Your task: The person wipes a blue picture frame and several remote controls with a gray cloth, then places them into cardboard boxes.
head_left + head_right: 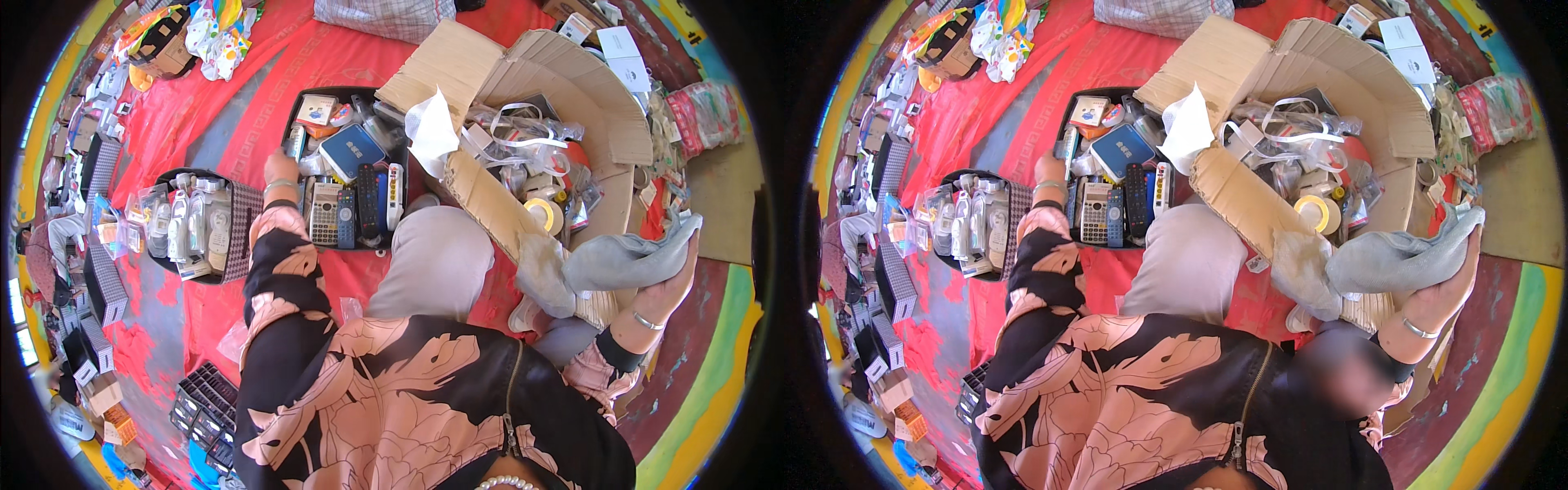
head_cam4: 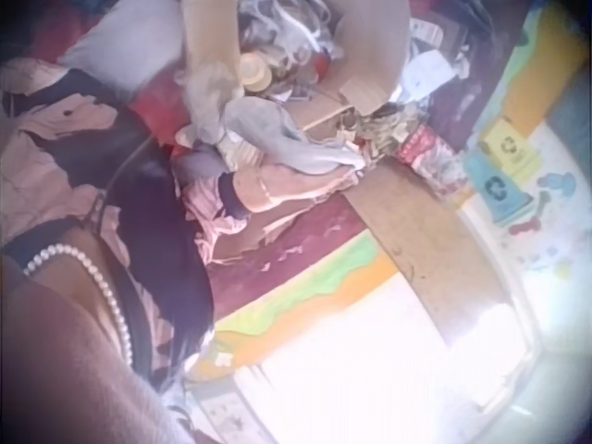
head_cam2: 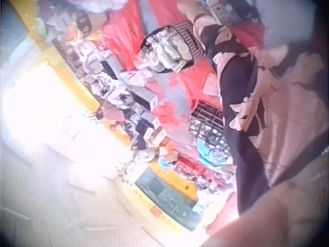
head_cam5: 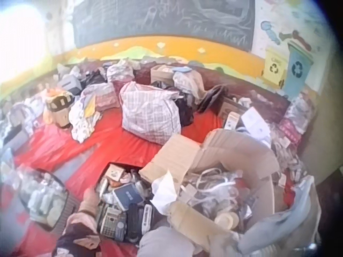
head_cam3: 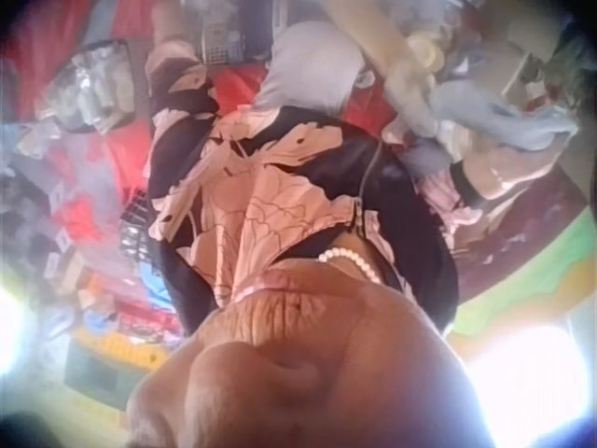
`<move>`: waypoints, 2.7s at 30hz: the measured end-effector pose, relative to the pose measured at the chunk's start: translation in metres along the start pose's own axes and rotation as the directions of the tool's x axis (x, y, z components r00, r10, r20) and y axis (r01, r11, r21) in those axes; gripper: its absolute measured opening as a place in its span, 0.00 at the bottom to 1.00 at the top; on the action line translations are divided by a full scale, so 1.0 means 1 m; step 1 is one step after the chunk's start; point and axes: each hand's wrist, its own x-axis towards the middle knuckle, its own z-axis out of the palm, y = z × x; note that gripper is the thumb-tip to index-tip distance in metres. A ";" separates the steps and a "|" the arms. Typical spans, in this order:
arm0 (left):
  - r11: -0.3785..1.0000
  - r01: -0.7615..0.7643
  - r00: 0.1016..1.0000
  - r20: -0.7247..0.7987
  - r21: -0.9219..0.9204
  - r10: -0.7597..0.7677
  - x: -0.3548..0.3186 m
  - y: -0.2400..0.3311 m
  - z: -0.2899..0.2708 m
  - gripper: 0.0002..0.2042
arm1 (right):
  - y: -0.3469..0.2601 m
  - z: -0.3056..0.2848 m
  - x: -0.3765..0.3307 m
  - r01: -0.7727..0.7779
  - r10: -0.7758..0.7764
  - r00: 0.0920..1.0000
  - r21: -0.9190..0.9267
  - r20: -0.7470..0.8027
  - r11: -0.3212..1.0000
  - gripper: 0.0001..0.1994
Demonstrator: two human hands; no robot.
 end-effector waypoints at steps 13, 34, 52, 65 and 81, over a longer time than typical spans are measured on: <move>-0.399 0.474 0.668 0.024 -0.785 0.744 -0.159 0.158 -0.156 0.24 | -0.058 -0.053 0.049 0.154 -0.166 0.986 0.391 -0.002 0.907 0.16; 0.093 0.718 0.163 0.297 -0.689 0.941 -0.376 0.403 -0.098 0.24 | 0.006 0.001 0.011 0.862 -0.601 0.450 -0.498 0.661 0.098 0.14; 0.061 0.352 0.010 0.069 -0.934 0.998 -0.390 0.401 -0.100 0.26 | 0.010 -0.039 0.062 0.216 -0.218 0.976 0.057 0.026 0.975 0.20; -0.074 -0.120 0.171 -0.094 -0.990 0.981 -0.359 0.414 -0.098 0.28 | -0.002 -0.072 0.048 0.414 -0.331 0.894 -0.277 0.301 0.867 0.16; -0.036 0.112 -0.042 -0.041 -0.993 0.998 -0.359 0.406 -0.109 0.34 | 0.005 -0.053 0.041 -0.311 0.131 0.914 0.459 0.383 0.832 0.16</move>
